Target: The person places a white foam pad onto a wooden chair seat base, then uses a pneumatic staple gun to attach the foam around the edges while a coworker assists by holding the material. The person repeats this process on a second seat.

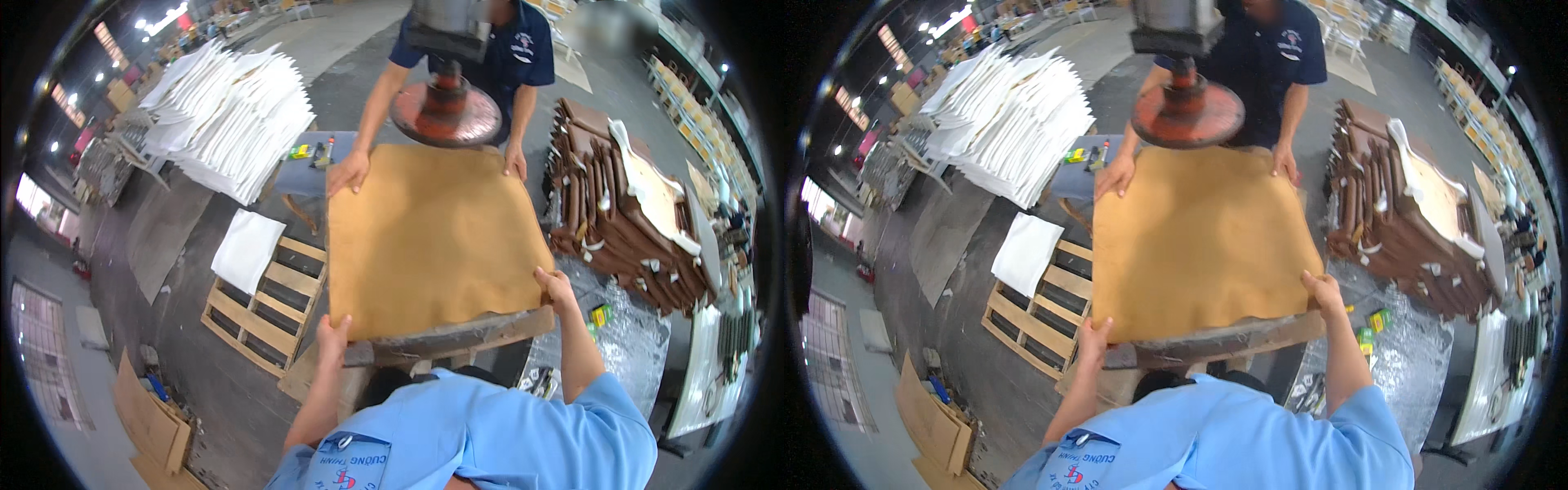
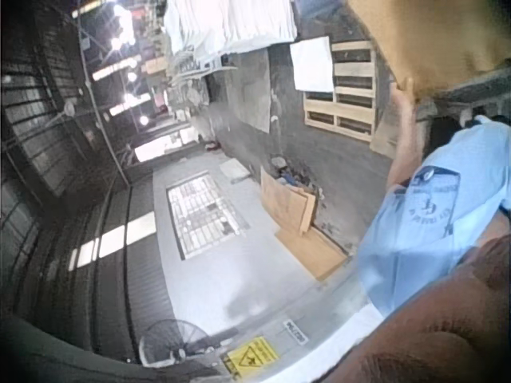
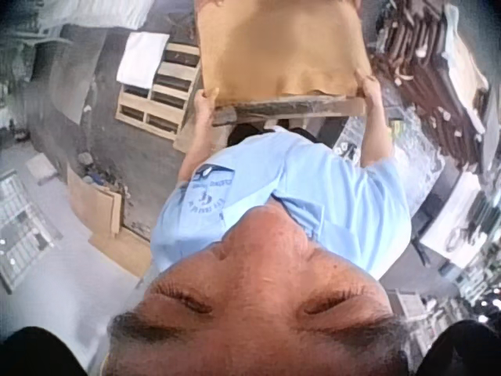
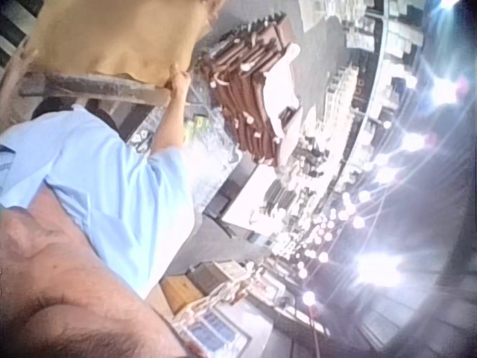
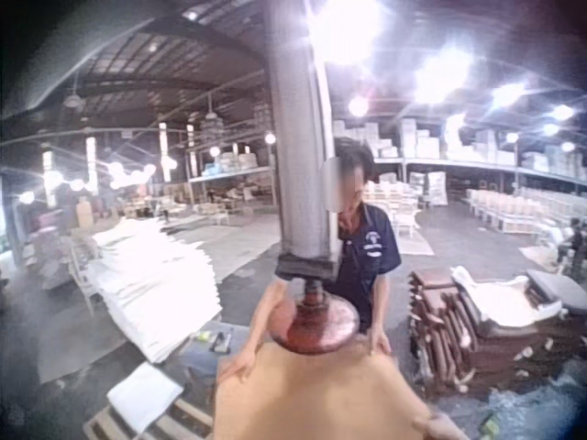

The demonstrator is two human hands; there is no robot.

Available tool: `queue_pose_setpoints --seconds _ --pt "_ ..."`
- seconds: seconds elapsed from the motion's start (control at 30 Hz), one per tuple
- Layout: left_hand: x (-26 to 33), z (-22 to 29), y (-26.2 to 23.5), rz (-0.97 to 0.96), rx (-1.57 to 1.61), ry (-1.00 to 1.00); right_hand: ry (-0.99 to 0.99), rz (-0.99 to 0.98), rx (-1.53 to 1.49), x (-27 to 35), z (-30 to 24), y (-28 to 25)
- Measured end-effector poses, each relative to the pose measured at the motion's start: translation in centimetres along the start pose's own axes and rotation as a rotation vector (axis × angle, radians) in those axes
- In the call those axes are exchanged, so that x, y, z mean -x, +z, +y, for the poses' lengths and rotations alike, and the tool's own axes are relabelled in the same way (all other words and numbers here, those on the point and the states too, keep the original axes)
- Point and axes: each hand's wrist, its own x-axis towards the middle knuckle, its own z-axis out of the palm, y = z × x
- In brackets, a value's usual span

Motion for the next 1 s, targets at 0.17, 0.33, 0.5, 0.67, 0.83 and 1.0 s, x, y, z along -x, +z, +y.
queue_pose_setpoints --seconds 0.17,0.33,0.5,0.67,0.83,1.0 --pt "-3.7 2.9 -1.9 -0.144 0.002 0.042 -0.112 0.15 -0.075 2.6 1.8 1.6" --pt "-5.3 3.5 -4.9 -0.242 0.112 -0.036 -0.146 0.234 -0.156 6.2 3.3 3.6" --pt "-7.5 4.3 -6.6 -0.332 0.206 -0.025 -0.229 0.254 -0.305 8.2 5.5 4.4" --pt "-9.8 5.2 -6.3 -0.384 0.271 -0.028 -0.262 0.33 -0.179 8.9 6.9 5.0" --pt "-10.8 4.4 -6.9 -0.353 0.261 -0.029 -0.255 0.356 -0.111 11.0 7.5 6.3" --pt "-11.7 3.6 -6.8 -0.269 0.394 -0.026 -0.269 0.328 -0.176 13.7 8.0 8.1"
